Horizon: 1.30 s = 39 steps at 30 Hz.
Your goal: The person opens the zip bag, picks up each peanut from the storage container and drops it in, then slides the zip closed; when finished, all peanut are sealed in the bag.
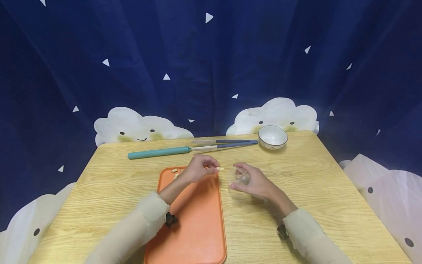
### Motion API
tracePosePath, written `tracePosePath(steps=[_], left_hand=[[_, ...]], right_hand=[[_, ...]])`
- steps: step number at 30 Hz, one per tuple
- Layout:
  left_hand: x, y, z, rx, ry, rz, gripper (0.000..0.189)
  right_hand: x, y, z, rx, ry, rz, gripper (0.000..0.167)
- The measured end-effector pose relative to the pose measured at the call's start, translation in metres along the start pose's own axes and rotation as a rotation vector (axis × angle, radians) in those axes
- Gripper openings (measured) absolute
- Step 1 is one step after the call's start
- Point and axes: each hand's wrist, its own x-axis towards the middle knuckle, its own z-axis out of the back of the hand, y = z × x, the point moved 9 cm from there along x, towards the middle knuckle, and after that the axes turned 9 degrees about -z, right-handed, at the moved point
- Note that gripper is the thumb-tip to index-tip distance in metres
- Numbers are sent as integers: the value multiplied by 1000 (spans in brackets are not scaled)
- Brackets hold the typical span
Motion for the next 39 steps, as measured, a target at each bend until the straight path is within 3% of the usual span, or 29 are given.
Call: tracePosePath(steps=[10, 17, 23, 31, 39], left_hand=[[3, 0, -27, -48, 4, 20, 10], [1, -1, -27, -75, 24, 24, 14], [-5, 5, -6, -114, -9, 13, 11], [-25, 32, 42, -115, -95, 95, 17], [-46, 65, 91, -10, -195, 168, 20]], right_hand=[[1, 3, -3, 10, 3, 12, 71], [1, 4, -5, 10, 12, 15, 73], [0, 3, -2, 6, 3, 16, 73], [-1, 0, 1, 5, -7, 22, 71], [-2, -1, 2, 15, 1, 16, 71]])
